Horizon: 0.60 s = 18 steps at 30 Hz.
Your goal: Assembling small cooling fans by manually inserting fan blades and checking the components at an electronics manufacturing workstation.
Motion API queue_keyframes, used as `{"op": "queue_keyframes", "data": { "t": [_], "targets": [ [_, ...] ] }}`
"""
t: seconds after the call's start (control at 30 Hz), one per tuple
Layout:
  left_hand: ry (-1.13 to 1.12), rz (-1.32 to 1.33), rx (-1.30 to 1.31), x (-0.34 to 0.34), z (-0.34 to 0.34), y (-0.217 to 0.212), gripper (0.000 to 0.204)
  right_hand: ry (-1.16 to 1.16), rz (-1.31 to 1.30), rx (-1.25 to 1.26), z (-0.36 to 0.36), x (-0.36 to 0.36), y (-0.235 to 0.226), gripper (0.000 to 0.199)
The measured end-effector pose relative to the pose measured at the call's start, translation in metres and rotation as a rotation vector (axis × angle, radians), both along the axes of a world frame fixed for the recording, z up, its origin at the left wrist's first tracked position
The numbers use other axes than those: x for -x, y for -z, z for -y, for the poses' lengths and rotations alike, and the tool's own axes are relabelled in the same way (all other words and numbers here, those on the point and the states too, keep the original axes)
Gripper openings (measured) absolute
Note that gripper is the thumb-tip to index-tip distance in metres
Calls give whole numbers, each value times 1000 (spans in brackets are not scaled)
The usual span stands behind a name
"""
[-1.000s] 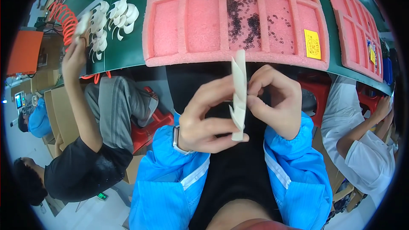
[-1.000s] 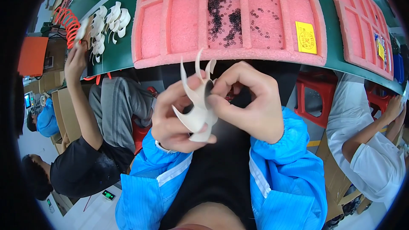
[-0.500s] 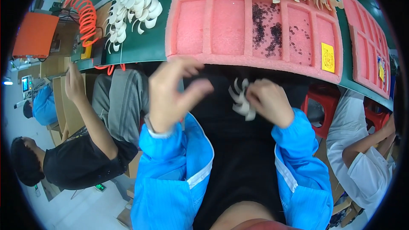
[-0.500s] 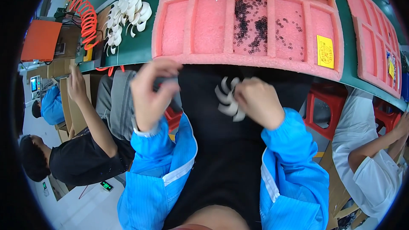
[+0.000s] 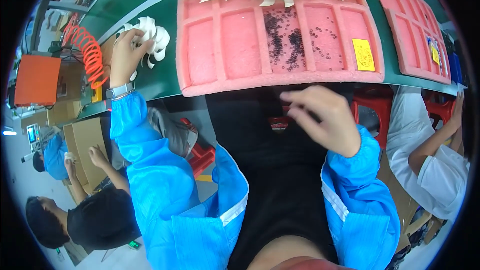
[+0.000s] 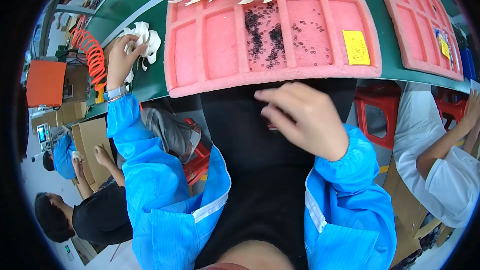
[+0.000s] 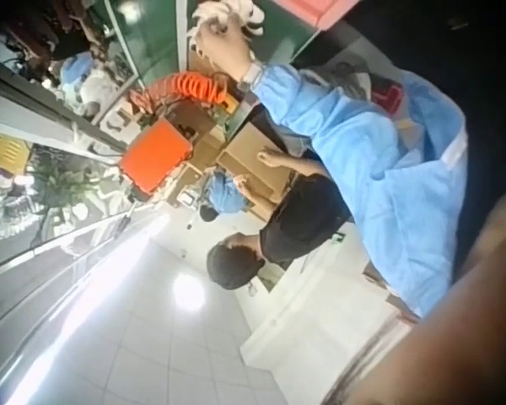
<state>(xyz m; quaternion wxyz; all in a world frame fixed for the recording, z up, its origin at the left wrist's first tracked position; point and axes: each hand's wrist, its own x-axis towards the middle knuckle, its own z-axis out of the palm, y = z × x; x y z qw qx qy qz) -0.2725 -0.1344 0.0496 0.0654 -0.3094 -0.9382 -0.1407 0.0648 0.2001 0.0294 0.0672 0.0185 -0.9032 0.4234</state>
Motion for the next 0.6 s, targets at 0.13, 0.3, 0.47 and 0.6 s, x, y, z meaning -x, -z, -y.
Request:
{"op": "queue_keyframes", "data": {
  "t": [0.13, 0.3, 0.47, 0.6],
  "targets": [
    [51, -108, -70, 0, 2, 2, 31, 463, -179, -147, -27, 21, -19, 13],
    [10, -206, -206, -58, -19, -16, 26, 358, -109, -593, -69, 42, -7, 13],
    [127, 113, -731, -163, -50, -11, 21, 237, -46, -706, -65, 51, -15, 11],
    [312, 529, -1299, -231, -91, 25, 30, 153, -61, -759, -72, 52, -11, 10]
  ]
}}
